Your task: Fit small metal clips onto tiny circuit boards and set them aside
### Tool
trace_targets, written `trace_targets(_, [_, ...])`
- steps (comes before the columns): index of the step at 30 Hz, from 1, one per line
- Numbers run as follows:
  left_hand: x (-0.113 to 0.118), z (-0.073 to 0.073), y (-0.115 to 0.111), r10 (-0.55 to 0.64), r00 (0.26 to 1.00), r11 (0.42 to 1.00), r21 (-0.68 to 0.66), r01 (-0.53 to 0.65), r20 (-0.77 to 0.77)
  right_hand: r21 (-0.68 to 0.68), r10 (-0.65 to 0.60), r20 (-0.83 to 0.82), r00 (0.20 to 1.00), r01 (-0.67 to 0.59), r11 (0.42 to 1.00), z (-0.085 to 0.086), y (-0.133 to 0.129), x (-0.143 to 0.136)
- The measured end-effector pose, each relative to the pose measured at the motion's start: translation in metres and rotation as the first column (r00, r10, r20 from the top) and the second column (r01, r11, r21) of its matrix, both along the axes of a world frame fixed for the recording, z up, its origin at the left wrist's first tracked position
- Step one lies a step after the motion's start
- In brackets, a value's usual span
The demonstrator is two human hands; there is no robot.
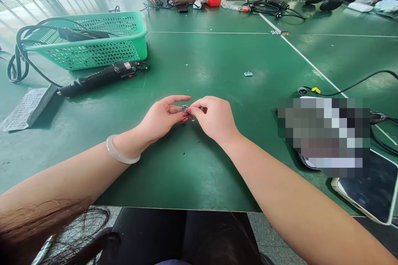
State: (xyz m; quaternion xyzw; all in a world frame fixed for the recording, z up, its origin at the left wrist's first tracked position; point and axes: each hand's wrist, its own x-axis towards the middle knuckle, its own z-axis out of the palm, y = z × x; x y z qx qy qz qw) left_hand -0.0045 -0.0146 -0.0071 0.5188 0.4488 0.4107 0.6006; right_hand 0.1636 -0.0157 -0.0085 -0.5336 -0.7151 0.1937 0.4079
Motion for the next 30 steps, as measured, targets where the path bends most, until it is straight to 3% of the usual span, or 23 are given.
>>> trace_targets(5, [0.001, 0.003, 0.0, 0.016, 0.998, 1.0, 0.027, -0.015, -0.052, 0.101, 0.004, 0.132, 0.991, -0.018, 0.995, -0.002, -0.001, -0.001])
trace_targets(11, [0.002, 0.009, -0.001, 0.032, 0.999, 0.999, 0.027, -0.032, -0.036, 0.159, 0.003, 0.136, 0.991, -0.025, 0.987, -0.002, -0.001, -0.003])
trace_targets(18, [0.003, 0.006, -0.002, 0.024, 0.999, 1.0, -0.015, -0.023, 0.037, 0.112, 0.029, 0.063, 0.998, -0.036, 0.993, -0.002, 0.0, -0.001])
trace_targets(21, [0.003, 0.007, -0.002, 0.079, 0.993, 0.994, -0.086, -0.071, 0.09, 0.057, 0.022, 0.047, 0.999, -0.025, 0.998, -0.005, 0.004, 0.003])
trace_targets(26, [0.0, 0.01, 0.002, 0.247, 0.955, 0.955, -0.208, -0.212, 0.162, -0.047, 0.062, 0.226, 0.972, -0.053, 0.997, -0.012, 0.011, 0.008])
trace_targets(30, [-0.002, 0.007, 0.005, 0.264, 0.952, 0.948, -0.227, -0.225, 0.158, -0.042, 0.12, 0.336, 0.934, -0.113, 0.993, -0.016, 0.011, 0.005])
